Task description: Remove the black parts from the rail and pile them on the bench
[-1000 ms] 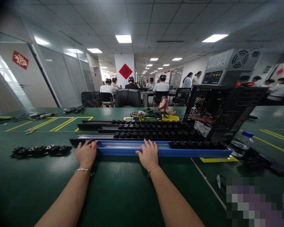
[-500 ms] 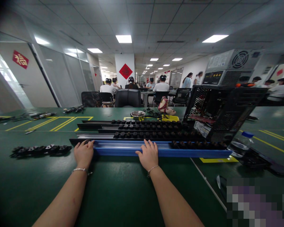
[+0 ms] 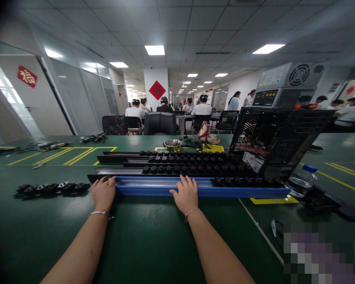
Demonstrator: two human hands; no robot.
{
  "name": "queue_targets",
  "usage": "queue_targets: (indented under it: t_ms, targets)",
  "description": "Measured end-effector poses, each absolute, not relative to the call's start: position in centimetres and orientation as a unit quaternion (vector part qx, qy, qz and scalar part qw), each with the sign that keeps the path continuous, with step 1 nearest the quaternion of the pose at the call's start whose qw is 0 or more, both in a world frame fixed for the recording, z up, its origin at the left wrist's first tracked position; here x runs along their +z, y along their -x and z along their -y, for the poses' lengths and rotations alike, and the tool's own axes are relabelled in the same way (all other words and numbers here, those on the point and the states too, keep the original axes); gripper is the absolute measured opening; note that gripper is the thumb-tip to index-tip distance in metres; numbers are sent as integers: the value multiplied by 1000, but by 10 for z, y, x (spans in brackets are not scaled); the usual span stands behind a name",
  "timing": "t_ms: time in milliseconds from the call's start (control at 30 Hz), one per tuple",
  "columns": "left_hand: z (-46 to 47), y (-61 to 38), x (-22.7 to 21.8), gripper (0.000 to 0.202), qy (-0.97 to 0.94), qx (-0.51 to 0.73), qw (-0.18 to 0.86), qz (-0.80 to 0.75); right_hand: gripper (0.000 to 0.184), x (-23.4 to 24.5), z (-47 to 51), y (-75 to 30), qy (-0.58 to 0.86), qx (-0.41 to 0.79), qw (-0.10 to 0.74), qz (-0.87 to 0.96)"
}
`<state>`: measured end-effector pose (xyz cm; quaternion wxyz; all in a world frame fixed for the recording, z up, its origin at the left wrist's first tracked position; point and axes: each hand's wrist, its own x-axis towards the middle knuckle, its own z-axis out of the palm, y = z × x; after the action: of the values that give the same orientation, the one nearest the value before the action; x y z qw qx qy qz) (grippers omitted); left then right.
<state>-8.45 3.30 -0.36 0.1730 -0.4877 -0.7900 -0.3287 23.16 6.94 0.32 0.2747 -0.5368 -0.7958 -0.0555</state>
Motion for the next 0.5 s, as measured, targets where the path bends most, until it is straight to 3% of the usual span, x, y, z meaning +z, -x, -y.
queue_targets:
  t_ms: [500]
  targets:
    - [-35,97,-4,39,474,-363,177,782,23,2,-70,-234,536,-57,275,796]
